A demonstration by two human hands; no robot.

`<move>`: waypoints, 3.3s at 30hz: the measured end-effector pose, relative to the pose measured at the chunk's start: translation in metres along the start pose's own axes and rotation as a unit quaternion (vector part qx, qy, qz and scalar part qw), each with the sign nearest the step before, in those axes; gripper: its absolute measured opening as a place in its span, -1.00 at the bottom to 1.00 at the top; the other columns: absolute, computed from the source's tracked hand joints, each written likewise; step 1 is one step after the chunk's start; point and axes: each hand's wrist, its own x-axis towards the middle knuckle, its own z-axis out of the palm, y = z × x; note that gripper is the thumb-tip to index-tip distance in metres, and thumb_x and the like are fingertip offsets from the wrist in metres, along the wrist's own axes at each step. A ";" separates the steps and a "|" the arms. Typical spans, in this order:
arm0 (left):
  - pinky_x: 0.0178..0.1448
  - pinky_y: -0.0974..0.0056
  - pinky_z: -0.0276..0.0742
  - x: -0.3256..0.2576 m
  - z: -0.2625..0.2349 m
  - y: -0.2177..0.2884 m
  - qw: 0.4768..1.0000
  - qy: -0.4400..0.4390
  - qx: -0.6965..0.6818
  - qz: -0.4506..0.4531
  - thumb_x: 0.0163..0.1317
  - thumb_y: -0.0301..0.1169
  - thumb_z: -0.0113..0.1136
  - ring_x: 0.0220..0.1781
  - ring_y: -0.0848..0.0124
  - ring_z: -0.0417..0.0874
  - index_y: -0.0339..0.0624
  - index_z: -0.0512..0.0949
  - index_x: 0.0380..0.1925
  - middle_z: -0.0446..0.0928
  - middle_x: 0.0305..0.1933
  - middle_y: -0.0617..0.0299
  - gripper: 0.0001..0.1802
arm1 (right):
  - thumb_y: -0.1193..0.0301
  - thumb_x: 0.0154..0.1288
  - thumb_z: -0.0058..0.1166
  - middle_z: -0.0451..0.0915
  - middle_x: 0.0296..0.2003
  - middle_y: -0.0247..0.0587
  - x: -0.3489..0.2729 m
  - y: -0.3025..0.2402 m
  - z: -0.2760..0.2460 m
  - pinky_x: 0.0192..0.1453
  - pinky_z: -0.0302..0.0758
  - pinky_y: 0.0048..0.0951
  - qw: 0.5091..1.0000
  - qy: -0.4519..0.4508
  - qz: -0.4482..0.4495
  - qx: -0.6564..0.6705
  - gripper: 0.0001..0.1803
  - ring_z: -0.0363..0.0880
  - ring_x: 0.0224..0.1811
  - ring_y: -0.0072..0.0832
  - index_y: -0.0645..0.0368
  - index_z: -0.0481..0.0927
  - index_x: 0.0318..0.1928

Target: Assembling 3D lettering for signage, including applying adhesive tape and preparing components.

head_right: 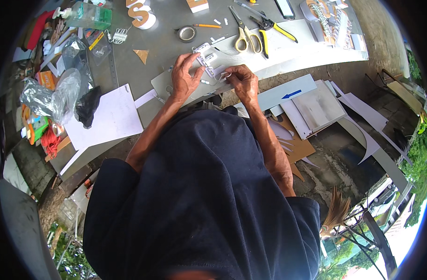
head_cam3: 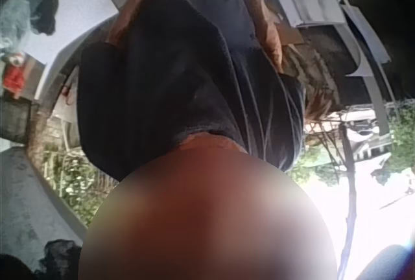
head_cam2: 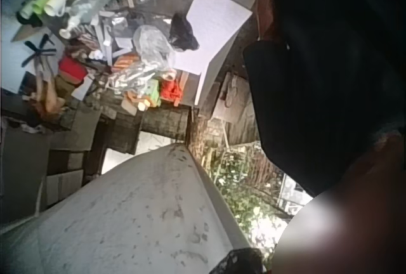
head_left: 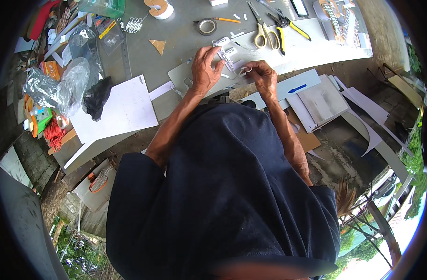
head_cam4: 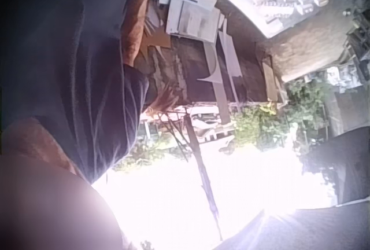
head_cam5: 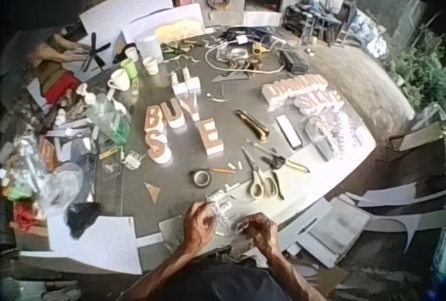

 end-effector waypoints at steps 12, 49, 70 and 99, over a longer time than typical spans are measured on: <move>0.15 0.09 0.56 -0.003 0.007 0.012 0.995 -0.048 0.009 0.091 0.11 -0.49 0.43 0.08 0.12 0.62 -0.11 0.68 -0.02 0.59 0.00 0.13 -0.62 | 0.54 0.22 0.34 0.73 -0.36 -0.26 0.007 -0.011 0.019 -0.23 0.58 -0.49 0.986 0.049 -0.044 -0.153 -0.85 0.66 -0.38 -0.59 0.22 0.76 -0.18; -0.26 0.37 0.63 0.027 0.006 0.020 0.952 -0.092 -0.204 -0.211 0.21 -0.42 0.44 -0.36 0.46 0.76 -0.33 0.74 -0.22 0.77 -0.36 0.13 -0.79 | 0.23 0.03 0.31 0.71 -0.18 0.19 0.098 -0.077 -0.026 0.03 0.62 -0.04 0.797 0.090 -0.003 -0.598 -0.53 0.71 -0.06 0.05 0.28 0.66 -0.09; -0.33 0.27 0.58 0.045 0.009 0.018 0.976 -0.092 -0.093 -0.172 0.14 -0.35 0.41 -0.50 0.34 0.74 -0.25 0.78 -0.31 0.73 -0.47 0.05 -0.80 | 0.12 0.27 0.24 0.67 -0.27 -0.17 -0.041 -0.099 -0.020 -0.10 0.53 -0.41 0.973 -0.143 0.154 -0.098 -0.30 0.64 -0.22 -0.47 0.38 0.49 0.27; -0.34 0.36 0.56 0.046 0.002 0.014 0.962 -0.208 -0.084 -0.153 0.21 -0.23 0.40 -0.48 0.52 0.67 -0.18 0.81 -0.21 0.74 -0.47 0.18 -0.72 | 0.15 0.36 0.16 0.65 -0.31 -0.33 -0.040 -0.062 -0.018 -0.25 0.47 -0.54 0.968 -0.136 0.203 -0.052 -0.45 0.52 -0.38 -0.61 0.35 0.59 0.16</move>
